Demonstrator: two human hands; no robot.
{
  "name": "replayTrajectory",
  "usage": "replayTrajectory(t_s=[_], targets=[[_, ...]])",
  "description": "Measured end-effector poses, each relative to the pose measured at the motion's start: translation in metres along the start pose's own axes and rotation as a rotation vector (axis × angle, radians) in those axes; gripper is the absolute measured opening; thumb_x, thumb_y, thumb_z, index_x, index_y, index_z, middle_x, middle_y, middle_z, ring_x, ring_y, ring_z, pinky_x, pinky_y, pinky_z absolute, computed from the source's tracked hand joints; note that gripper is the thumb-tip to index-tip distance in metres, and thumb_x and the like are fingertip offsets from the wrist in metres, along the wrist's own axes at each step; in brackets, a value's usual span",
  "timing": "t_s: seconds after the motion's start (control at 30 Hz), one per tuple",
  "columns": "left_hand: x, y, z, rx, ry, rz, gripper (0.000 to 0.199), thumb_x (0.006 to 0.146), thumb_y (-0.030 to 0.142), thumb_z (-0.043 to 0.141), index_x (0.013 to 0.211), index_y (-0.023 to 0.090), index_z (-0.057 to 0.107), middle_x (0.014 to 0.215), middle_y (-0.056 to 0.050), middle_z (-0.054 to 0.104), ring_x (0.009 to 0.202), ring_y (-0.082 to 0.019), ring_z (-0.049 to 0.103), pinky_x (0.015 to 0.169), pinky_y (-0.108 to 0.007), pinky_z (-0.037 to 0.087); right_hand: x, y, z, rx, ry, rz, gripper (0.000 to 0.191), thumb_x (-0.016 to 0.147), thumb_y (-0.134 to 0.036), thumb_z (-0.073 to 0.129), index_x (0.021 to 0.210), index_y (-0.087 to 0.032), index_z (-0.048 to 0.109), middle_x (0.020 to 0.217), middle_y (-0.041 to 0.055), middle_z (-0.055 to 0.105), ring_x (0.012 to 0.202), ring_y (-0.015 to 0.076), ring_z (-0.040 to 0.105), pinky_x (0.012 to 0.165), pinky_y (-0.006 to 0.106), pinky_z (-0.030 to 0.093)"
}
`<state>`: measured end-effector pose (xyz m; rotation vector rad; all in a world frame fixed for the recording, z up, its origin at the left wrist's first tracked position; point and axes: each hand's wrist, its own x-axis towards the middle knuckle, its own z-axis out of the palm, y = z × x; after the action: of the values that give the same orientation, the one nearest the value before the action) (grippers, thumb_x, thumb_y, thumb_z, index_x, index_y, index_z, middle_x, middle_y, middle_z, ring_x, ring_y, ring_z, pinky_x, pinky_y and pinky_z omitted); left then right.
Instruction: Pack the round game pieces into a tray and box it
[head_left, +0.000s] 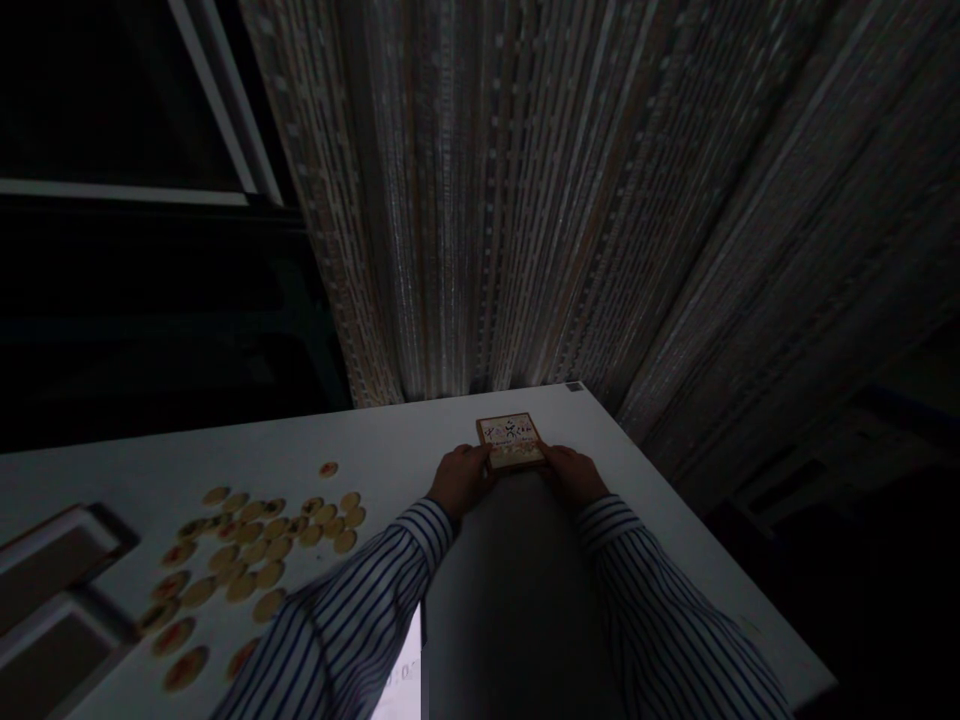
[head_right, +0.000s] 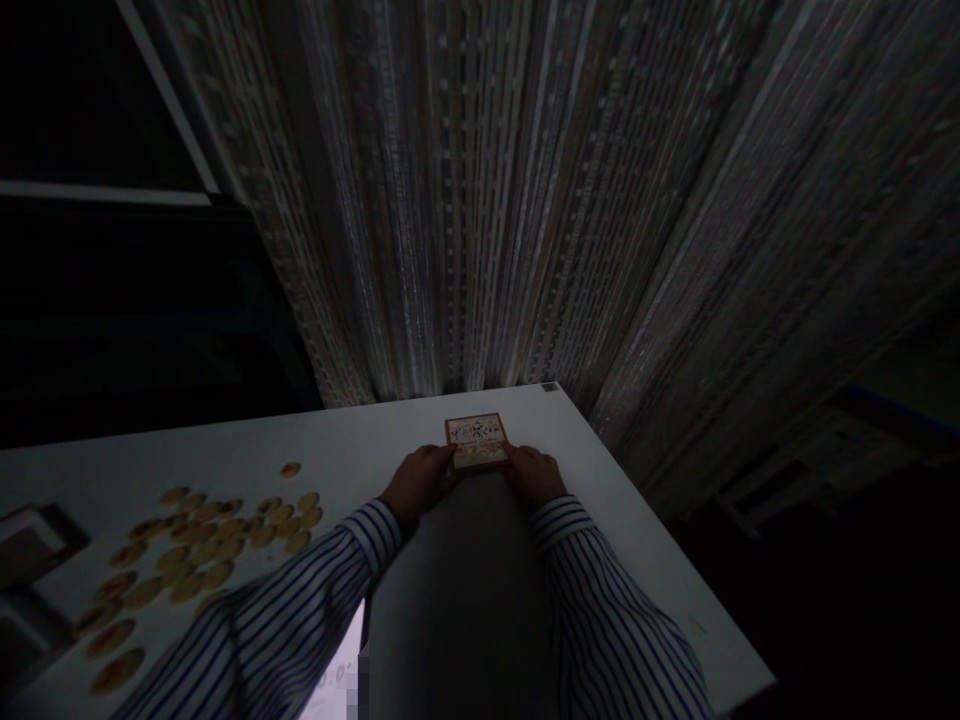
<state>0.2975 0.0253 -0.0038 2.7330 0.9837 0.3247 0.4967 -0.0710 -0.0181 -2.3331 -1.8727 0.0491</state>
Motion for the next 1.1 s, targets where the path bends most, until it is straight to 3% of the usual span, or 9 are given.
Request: replayTrajectory(t_s=[0.8, 1.1], targets=[[-0.0002, 0.0007, -0.0009, -0.004, -0.011, -0.016, 0.047, 0.079, 0.038, 0.052, 0.123, 0.023, 0.045, 0.112, -0.008, 0.06, 0.103, -0.02, 0.054, 0.086, -0.03, 0.041, -0.0003, 0.0018, 0.0036, 0.03, 0.019, -0.003, 0.047, 0.088, -0.031, 0.039, 0.134, -0.022, 0.037, 0.126, 0.0105, 0.053, 0.118, 0.0214, 0.044, 0.093, 0.04, 0.034], [-0.0002, 0.0004, -0.0006, 0.006, -0.006, 0.004, 0.05, 0.08, 0.038, 0.05, 0.125, 0.018, 0.045, 0.112, -0.011, 0.06, 0.103, -0.022, 0.054, 0.086, -0.03, 0.041, -0.0015, -0.0012, 0.0005, 0.022, 0.023, -0.001, 0.047, 0.087, -0.031, 0.039, 0.133, -0.02, 0.038, 0.126, 0.0106, 0.053, 0.118, 0.0214, 0.044, 0.093, 0.038, 0.034]])
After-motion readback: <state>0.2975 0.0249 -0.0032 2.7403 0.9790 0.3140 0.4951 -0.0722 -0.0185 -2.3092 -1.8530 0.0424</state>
